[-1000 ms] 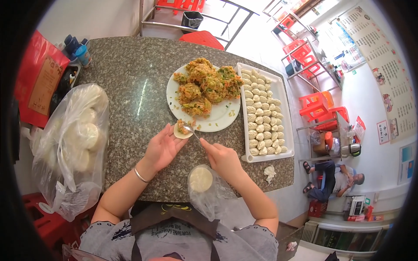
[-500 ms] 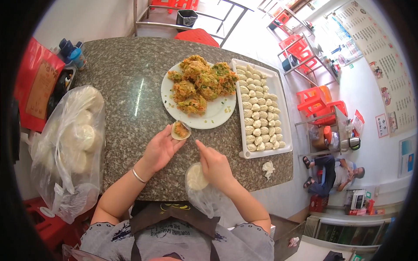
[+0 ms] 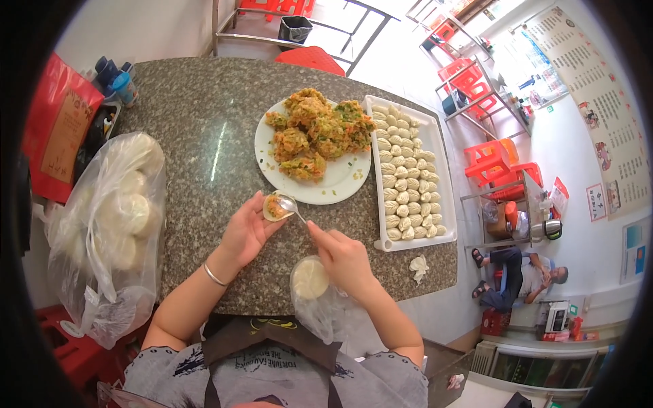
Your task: Filling and folding dumpling wrappers with meat and vegetable filling.
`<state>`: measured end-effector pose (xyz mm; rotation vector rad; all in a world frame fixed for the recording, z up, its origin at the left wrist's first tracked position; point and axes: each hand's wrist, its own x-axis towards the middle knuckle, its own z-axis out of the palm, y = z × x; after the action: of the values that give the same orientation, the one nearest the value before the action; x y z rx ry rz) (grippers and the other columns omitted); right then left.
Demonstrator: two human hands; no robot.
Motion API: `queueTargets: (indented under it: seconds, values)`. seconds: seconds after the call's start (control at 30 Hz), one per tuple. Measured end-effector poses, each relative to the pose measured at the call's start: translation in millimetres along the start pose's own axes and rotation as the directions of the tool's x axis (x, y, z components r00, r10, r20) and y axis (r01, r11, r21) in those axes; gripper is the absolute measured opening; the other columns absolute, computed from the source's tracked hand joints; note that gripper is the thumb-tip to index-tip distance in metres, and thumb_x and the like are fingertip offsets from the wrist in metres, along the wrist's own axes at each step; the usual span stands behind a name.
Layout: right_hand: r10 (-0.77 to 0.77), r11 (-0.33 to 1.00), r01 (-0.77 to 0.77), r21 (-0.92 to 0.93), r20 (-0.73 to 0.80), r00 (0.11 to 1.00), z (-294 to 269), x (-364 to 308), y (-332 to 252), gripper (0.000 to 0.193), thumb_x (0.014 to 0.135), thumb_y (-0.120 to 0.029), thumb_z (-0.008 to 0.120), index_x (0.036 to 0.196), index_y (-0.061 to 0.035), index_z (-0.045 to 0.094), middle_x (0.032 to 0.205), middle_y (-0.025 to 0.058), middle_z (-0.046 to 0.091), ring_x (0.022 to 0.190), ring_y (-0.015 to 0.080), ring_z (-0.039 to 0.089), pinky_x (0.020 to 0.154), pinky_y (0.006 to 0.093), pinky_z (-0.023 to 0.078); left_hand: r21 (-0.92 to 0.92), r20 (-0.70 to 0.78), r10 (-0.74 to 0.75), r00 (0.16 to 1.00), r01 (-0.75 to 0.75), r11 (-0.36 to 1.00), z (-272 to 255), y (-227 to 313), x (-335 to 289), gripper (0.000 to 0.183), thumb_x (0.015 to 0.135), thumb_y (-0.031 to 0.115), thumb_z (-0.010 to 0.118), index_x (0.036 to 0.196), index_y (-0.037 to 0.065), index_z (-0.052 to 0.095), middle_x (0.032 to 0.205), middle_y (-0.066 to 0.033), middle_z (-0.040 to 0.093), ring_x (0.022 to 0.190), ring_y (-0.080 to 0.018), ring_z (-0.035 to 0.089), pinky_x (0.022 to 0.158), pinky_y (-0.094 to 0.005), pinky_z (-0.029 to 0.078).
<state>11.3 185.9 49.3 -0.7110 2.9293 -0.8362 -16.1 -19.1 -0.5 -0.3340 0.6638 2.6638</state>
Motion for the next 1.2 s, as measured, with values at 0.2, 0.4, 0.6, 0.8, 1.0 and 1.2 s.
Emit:
queueTargets:
  seconds: [0.2, 0.4, 0.6, 0.8, 1.0, 1.2]
  values:
    - [-0.032, 0.997, 0.033, 0.066, -0.018, 0.999, -5, 1, 0, 0.041, 0.082, 0.002, 0.059, 0.121, -0.0096, 0.061, 0.069, 0.0098, 0.056, 0.056, 0.0207, 0.054, 0.054, 0.0301, 0.045, 0.088, 0.044, 0.032, 0.999, -0.036, 0.995, 3, 4, -1, 0.038, 0.099, 0.027, 0.043, 0.120, -0.004, 0.050, 0.119, -0.0149, 0.058, 0.110, -0.0221, 0.058, 0.093, -0.0337, 0.051]
    - [0.208, 0.866, -0.228, 0.445, 0.095, 0.974, -20, -1, -3, 0.036, 0.087, -0.002, 0.056, 0.123, -0.0081, 0.060, 0.068, 0.0050, 0.059, 0.060, 0.0112, 0.057, 0.057, 0.0266, 0.047, 0.092, 0.091, 0.055, 0.994, -0.063, 0.994, 4, 6, -1, 0.040, 0.099, 0.028, 0.044, 0.128, 0.000, 0.044, 0.121, -0.0105, 0.055, 0.109, -0.0171, 0.057, 0.094, -0.0319, 0.049]
    - [0.241, 0.836, -0.273, 0.476, 0.128, 0.962, -18, 1, 1, 0.035, 0.088, 0.000, 0.054, 0.122, -0.0077, 0.060, 0.069, 0.0054, 0.058, 0.062, 0.0098, 0.055, 0.059, 0.0251, 0.045, 0.062, 0.088, 0.057, 0.994, -0.063, 0.996, 7, 8, -4, 0.041, 0.097, 0.020, 0.047, 0.132, -0.002, 0.041, 0.124, -0.0142, 0.054, 0.115, -0.0223, 0.055, 0.097, -0.0322, 0.047]
    - [0.080, 0.996, -0.086, -0.025, -0.169, 0.982, 0, 12, 32, 0.032, 0.083, -0.002, 0.060, 0.114, -0.0065, 0.063, 0.087, 0.0101, 0.058, 0.065, 0.0221, 0.059, 0.058, 0.0309, 0.049, 0.353, 0.193, 0.224, 0.955, -0.280, 0.893, 9, 3, -4, 0.051, 0.089, 0.002, 0.057, 0.135, -0.001, 0.036, 0.124, -0.0113, 0.054, 0.116, -0.0212, 0.055, 0.092, -0.0288, 0.050]
    - [0.023, 0.982, -0.075, -0.172, -0.285, 0.958, 14, 28, 40, 0.026, 0.080, -0.005, 0.063, 0.106, -0.0060, 0.065, 0.094, 0.0110, 0.057, 0.071, 0.0285, 0.060, 0.066, 0.0353, 0.050, 0.432, 0.110, 0.164, 0.980, -0.196, 0.880, 12, 7, -8, 0.047, 0.088, 0.005, 0.061, 0.131, 0.000, 0.044, 0.116, -0.0089, 0.059, 0.105, -0.0152, 0.060, 0.081, -0.0253, 0.052]
    - [0.032, 0.946, 0.073, 0.317, -0.315, 0.949, 21, 36, 13, 0.020, 0.080, -0.006, 0.068, 0.099, -0.0024, 0.067, 0.094, 0.0105, 0.064, 0.080, 0.0224, 0.062, 0.075, 0.0308, 0.049, 0.441, 0.232, 0.288, 0.929, -0.364, 0.820, 12, -1, -10, 0.041, 0.085, 0.004, 0.065, 0.123, -0.001, 0.049, 0.112, -0.0095, 0.061, 0.102, -0.0153, 0.061, 0.084, -0.0270, 0.052]
